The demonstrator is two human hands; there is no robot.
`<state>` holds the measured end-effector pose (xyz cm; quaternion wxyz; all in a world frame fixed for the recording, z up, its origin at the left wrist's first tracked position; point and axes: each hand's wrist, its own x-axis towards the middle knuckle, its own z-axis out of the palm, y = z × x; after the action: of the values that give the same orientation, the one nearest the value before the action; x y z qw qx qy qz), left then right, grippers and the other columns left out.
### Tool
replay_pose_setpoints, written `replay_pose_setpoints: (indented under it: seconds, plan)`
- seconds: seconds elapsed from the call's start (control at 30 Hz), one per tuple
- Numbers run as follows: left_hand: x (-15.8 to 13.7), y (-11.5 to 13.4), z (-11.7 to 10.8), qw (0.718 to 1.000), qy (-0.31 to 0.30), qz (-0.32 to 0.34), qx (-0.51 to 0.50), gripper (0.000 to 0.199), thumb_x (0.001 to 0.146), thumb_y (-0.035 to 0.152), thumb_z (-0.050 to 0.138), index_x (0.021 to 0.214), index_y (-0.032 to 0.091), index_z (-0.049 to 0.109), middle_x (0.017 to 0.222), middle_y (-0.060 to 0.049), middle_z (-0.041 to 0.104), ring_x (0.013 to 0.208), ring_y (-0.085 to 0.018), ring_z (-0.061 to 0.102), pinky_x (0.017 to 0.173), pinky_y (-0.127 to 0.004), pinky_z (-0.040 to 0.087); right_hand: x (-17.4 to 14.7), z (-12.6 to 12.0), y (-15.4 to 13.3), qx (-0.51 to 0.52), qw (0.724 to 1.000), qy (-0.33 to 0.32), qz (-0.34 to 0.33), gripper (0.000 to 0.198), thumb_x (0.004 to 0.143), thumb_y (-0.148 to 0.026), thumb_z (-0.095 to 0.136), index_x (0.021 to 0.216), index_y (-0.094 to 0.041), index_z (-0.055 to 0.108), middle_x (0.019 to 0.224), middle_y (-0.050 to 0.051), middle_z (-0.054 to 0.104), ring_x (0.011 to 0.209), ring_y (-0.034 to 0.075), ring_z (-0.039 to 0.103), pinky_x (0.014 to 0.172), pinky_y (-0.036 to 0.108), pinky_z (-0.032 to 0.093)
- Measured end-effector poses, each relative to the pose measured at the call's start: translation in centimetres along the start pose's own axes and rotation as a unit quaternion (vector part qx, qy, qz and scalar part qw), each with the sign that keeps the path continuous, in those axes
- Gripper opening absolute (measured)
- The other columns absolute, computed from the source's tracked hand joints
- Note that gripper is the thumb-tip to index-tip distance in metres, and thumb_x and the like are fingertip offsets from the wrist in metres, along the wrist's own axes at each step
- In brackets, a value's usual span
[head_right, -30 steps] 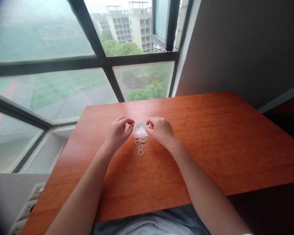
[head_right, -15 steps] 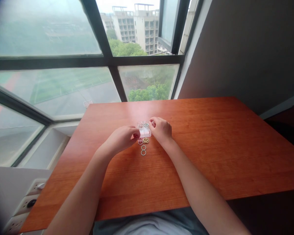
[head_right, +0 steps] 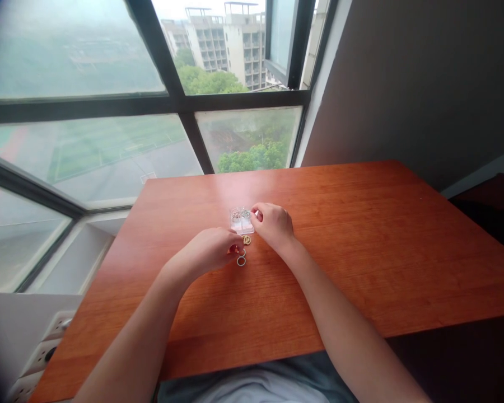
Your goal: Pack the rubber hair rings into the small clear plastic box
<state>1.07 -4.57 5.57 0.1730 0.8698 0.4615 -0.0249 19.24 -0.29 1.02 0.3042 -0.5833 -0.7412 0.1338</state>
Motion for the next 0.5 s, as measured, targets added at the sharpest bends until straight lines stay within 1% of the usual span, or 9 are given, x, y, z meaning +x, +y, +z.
replay_pose_setpoints:
  seconds: [0.1,0.2,0.3,0.5]
  plan:
    - [0.10,0.07,0.42,1.000,0.001,0.000,-0.008,0.020,0.075,0.011,0.051,0.076,0.023,0.068,0.078,-0.002,0.069,0.067,-0.016,0.059,0.058,-0.024,0.037,-0.01,-0.29,-0.19,0.004,1.000,-0.010,-0.003,0.011,0.080,-0.025,0.058,0.083,-0.022,0.069,0.066,-0.002,0.064,0.065,0.013,0.056,0.063,0.023,0.036]
    - [0.26,0.12,0.65,1.000,-0.005,-0.001,-0.003,0.021,0.075,0.009,0.050,0.069,0.021,0.066,0.073,-0.003,0.068,0.063,-0.016,0.057,0.056,-0.025,0.036,0.01,-0.44,-0.27,0.003,1.000,-0.020,-0.004,0.012,0.081,-0.024,0.057,0.083,-0.022,0.069,0.066,-0.002,0.064,0.067,0.014,0.057,0.064,0.023,0.037]
    - [0.41,0.22,0.77,1.000,0.005,0.003,0.001,0.019,0.075,0.009,0.050,0.067,0.020,0.064,0.071,-0.004,0.067,0.060,-0.016,0.056,0.055,-0.025,0.035,0.03,-0.52,-0.29,-0.004,1.000,-0.028,-0.002,0.012,0.080,-0.023,0.058,0.084,-0.023,0.070,0.068,-0.001,0.066,0.068,0.014,0.058,0.065,0.023,0.037]
    - [0.48,0.13,1.12,1.000,0.011,0.017,-0.008,0.017,0.074,0.009,0.053,0.065,0.019,0.063,0.070,-0.004,0.066,0.059,-0.016,0.055,0.054,-0.025,0.034,-0.01,-0.79,-0.49,-0.021,0.999,-0.046,-0.007,0.013,0.080,-0.023,0.057,0.083,-0.023,0.070,0.072,-0.001,0.068,0.067,0.014,0.057,0.061,0.024,0.034]
